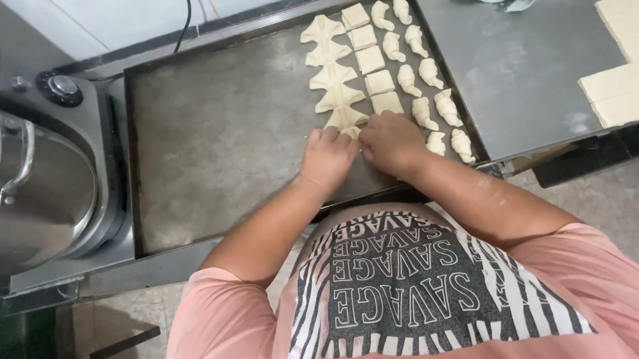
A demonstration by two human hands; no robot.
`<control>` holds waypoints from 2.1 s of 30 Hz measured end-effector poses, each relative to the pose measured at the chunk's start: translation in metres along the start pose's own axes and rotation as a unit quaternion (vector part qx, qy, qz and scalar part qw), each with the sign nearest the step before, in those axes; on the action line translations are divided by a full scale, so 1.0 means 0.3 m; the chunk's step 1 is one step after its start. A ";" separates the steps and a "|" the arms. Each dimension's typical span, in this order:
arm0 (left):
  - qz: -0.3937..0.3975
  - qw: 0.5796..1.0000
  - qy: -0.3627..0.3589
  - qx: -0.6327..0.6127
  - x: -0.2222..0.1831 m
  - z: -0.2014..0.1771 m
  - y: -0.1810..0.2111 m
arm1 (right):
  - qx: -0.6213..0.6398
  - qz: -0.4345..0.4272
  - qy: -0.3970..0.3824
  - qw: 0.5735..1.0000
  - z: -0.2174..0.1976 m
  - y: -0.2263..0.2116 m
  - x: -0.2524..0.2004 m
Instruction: Shaping small pre-cut dough squares into decorative forms and placing them onto a large metal baking tray.
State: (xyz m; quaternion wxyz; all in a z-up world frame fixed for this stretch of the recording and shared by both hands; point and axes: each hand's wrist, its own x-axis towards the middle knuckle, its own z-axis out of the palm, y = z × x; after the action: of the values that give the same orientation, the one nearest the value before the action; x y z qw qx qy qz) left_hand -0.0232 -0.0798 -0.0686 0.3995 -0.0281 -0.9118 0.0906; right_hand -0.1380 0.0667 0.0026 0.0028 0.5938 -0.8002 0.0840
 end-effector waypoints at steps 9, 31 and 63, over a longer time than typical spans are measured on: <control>-0.050 0.997 -0.056 0.011 -0.016 -0.084 0.085 | -0.122 -0.068 0.080 0.987 0.103 0.003 -0.069; -0.172 0.852 -0.480 -0.121 0.126 -0.361 0.169 | -0.111 0.000 -0.003 0.994 0.072 -0.089 -0.106; -0.314 0.939 -0.104 -0.092 -0.138 -0.233 0.228 | -0.139 0.319 -0.160 0.924 -0.243 1.557 -0.528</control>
State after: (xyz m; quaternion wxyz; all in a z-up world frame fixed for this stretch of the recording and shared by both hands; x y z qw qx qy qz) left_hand 0.0547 -0.0077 -0.0650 0.3066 0.2325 -0.9150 -0.1212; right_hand -0.5422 0.3584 -0.0033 -0.0698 0.3060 -0.9409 -0.1274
